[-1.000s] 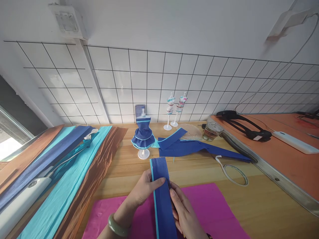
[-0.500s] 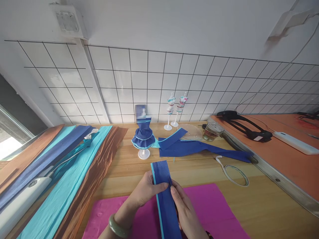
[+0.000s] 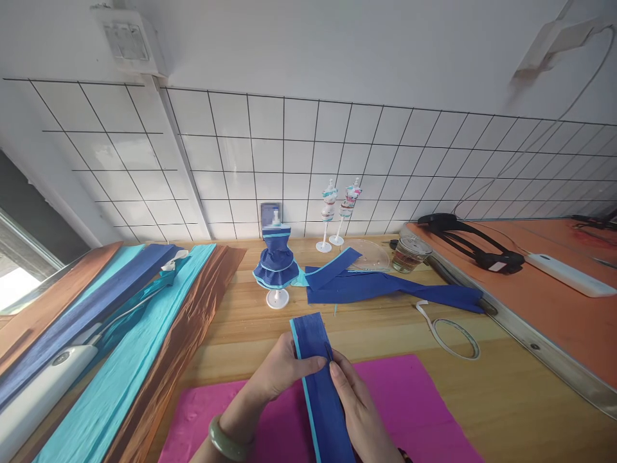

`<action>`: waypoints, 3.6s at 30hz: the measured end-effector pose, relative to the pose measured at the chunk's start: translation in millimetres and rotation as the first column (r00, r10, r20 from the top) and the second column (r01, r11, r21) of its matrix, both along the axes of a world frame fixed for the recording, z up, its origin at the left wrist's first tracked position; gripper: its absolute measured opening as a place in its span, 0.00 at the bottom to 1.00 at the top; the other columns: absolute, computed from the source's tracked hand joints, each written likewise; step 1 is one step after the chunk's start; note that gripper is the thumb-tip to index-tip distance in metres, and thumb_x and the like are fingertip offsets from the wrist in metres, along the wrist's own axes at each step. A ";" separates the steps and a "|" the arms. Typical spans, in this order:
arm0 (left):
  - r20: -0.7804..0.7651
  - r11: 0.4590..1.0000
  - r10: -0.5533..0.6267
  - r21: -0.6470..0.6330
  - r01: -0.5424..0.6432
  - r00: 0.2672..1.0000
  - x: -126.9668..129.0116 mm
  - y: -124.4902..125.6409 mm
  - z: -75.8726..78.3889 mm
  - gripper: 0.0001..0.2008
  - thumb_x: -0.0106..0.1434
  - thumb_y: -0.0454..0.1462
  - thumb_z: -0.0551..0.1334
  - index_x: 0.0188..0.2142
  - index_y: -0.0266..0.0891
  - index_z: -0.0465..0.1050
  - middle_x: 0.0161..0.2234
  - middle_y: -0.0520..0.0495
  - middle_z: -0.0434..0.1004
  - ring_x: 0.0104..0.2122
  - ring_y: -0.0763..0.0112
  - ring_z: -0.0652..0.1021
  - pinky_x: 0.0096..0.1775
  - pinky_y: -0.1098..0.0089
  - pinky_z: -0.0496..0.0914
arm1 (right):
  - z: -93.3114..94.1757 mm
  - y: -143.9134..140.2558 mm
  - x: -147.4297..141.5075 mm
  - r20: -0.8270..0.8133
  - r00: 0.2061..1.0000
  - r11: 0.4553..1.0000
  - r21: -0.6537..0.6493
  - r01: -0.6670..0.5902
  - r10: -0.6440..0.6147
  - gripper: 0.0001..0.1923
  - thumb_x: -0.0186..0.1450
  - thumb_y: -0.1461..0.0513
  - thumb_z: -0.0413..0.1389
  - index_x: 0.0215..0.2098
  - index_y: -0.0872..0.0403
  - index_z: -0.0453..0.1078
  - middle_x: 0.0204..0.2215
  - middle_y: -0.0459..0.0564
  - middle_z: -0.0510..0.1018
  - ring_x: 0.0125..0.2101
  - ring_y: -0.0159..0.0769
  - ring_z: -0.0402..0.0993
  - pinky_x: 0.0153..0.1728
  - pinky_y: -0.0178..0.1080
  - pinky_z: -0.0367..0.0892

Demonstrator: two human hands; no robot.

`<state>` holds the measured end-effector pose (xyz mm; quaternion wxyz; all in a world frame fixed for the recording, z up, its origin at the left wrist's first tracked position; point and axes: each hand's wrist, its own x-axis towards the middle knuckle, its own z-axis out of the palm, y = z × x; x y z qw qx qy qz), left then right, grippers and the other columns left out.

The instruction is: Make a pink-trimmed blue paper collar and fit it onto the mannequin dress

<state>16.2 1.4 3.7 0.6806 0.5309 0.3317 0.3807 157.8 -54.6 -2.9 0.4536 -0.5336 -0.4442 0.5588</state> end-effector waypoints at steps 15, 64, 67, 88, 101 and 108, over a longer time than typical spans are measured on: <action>0.009 0.999 0.041 0.004 -0.041 0.999 1.5 0.1 0.2 0.11 0.53 0.38 0.65 0.34 0.34 0.73 0.31 0.46 0.76 0.31 0.67 0.74 0.35 0.68 0.68 | 1.2 -0.9 -7.3 -0.011 0.997 0.988 -0.140 0.070 -0.073 0.32 0.55 0.42 0.52 0.50 0.50 0.65 0.19 0.43 0.73 0.23 0.33 0.73 0.18 0.30 0.67; 0.025 1.000 -0.015 0.027 0.015 1.000 0.5 -0.1 1.2 0.12 0.52 0.39 0.66 0.36 0.34 0.73 0.33 0.46 0.77 0.33 0.66 0.75 0.37 0.68 0.68 | -3.5 2.7 -1.9 -0.020 0.999 0.999 0.023 0.039 -0.038 0.25 0.61 0.47 0.49 0.51 0.51 0.66 0.51 0.50 0.71 0.53 0.40 0.62 0.54 0.39 0.58; 0.018 1.000 -0.022 0.020 0.021 1.000 0.2 -0.3 0.9 0.12 0.52 0.39 0.66 0.35 0.34 0.74 0.32 0.46 0.77 0.33 0.65 0.75 0.37 0.68 0.68 | 0.3 2.5 -2.1 -0.020 0.998 0.998 0.025 0.057 -0.056 0.25 0.60 0.47 0.50 0.49 0.51 0.68 0.50 0.50 0.72 0.52 0.42 0.63 0.52 0.40 0.60; -0.054 0.995 0.100 -0.002 -0.101 0.993 -0.3 1.2 -4.9 0.25 0.50 0.37 0.67 0.48 0.38 0.68 0.34 0.48 0.75 0.34 0.67 0.73 0.40 0.65 0.67 | 4.6 1.6 -3.2 0.016 0.999 0.999 0.000 0.043 -0.043 0.25 0.60 0.46 0.49 0.50 0.51 0.66 0.53 0.49 0.69 0.55 0.40 0.59 0.53 0.37 0.58; -0.068 0.998 0.070 0.016 -0.069 0.995 -1.4 0.9 -7.1 0.26 0.51 0.36 0.66 0.50 0.39 0.65 0.36 0.48 0.75 0.35 0.67 0.73 0.41 0.65 0.67 | 7.3 0.5 -1.4 0.025 0.999 0.997 -0.077 0.022 -0.020 0.29 0.60 0.44 0.47 0.54 0.51 0.62 0.55 0.47 0.66 0.58 0.42 0.54 0.48 0.36 0.65; -0.081 0.998 0.064 0.027 -0.062 0.995 -1.7 0.3 -7.3 0.26 0.52 0.36 0.66 0.50 0.38 0.65 0.38 0.46 0.75 0.37 0.65 0.74 0.42 0.64 0.67 | 8.4 -0.1 -3.2 0.075 0.992 0.994 -0.035 0.105 -0.102 0.25 0.57 0.44 0.51 0.47 0.49 0.69 0.45 0.48 0.75 0.44 0.43 0.70 0.37 0.37 0.70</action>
